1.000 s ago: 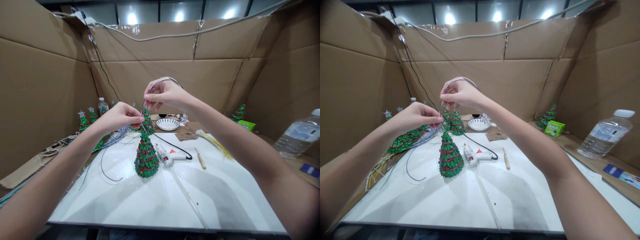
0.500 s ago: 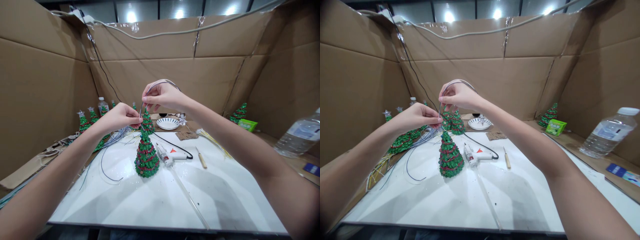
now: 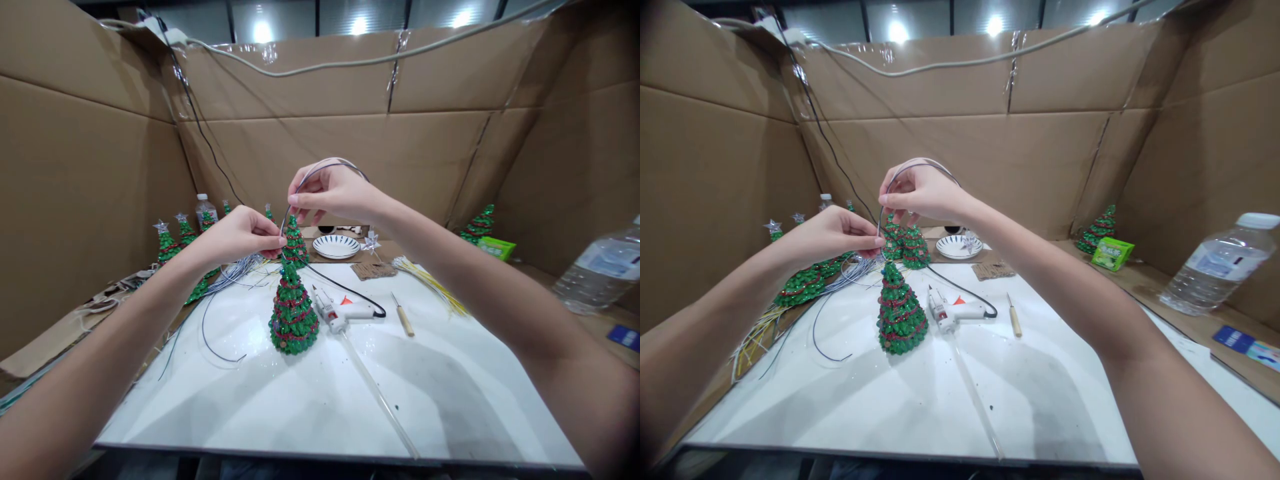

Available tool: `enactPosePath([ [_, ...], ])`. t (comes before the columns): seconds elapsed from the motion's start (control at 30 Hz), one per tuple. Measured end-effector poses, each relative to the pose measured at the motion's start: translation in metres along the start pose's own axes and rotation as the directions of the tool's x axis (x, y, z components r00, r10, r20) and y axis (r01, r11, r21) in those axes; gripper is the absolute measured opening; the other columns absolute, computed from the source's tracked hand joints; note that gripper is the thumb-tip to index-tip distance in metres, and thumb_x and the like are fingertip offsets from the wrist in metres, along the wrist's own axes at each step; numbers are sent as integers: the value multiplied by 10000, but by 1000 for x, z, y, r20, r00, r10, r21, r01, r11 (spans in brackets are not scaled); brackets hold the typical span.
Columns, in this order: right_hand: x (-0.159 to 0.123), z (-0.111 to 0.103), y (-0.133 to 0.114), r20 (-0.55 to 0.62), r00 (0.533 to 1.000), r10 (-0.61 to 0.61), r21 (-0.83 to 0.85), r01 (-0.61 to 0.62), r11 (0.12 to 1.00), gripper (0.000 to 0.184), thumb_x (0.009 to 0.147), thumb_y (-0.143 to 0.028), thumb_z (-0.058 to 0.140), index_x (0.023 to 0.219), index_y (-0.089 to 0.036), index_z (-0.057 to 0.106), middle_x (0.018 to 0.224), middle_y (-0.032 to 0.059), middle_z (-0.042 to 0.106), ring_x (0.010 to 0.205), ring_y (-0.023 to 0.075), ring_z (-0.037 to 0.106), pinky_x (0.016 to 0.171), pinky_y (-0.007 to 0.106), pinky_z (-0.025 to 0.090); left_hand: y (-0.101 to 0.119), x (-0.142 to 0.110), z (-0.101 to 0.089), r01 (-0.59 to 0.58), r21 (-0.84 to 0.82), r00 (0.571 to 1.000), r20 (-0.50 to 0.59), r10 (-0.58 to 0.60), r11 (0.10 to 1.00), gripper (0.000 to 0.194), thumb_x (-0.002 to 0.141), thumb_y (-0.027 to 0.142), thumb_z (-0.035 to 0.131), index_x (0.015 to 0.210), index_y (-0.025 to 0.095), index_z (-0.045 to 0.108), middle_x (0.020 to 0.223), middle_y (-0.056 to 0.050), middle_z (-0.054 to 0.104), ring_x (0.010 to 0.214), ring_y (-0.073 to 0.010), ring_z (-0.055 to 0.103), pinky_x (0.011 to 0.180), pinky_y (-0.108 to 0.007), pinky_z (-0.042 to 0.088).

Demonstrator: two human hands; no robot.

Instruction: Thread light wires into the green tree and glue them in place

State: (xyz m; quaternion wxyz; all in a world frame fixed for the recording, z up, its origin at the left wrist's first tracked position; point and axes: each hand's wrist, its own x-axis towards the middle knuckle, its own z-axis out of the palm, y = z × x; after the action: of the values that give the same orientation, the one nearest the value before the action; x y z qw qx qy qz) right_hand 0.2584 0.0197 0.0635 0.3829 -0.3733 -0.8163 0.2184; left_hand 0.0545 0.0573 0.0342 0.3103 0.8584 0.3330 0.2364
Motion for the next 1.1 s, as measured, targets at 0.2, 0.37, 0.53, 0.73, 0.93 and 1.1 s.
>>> enactPosePath([
  [0.2,-6,-2,-4,-12,999,41,-23,-42,999,280,765,-371,702,881,-147,581,855,64,689,737,136,662,559,208,535,-5,3,0,-40,51,998,-40,43,998,169,741,309,730,765,145,765,640,-47,702,581,-102,584,526,-211,433],
  [0.37,-10,-2,-4,-5,999,40,-14,-40,999,294,773,-384,692,894,-141,581,862,63,682,744,136,659,573,217,537,-8,5,2,-25,29,997,-79,27,999,154,733,290,737,816,169,783,730,-54,758,676,-133,668,625,-228,518],
  [0.53,-16,-1,-8,11,1000,23,7,-23,1000,287,770,-370,704,891,-139,584,829,58,679,729,133,651,562,215,535,-6,2,2,-35,41,997,-74,38,999,153,733,304,738,808,179,787,746,-49,770,718,-151,694,649,-232,537],
  [0.73,-27,0,-14,15,1000,12,6,-12,1000,275,783,-366,696,897,-137,593,832,58,672,728,130,646,565,214,534,-3,-1,3,-60,59,996,-58,63,996,186,726,313,736,836,173,788,786,-53,777,760,-175,703,689,-260,552],
  [0.93,-34,-1,-19,-5,999,48,-32,-48,998,258,795,-362,685,908,-146,597,842,57,668,743,133,641,588,221,533,-3,0,4,-97,99,995,-14,99,990,242,733,358,718,851,158,785,783,-79,768,765,-199,693,644,-276,531],
  [1.1,-35,-1,-17,27,999,40,-26,-39,999,240,798,-359,687,892,-155,601,821,55,675,724,130,630,590,224,536,-1,0,6,-87,140,996,-19,91,986,255,727,355,712,865,153,785,780,-74,767,739,-187,676,643,-268,517],
])
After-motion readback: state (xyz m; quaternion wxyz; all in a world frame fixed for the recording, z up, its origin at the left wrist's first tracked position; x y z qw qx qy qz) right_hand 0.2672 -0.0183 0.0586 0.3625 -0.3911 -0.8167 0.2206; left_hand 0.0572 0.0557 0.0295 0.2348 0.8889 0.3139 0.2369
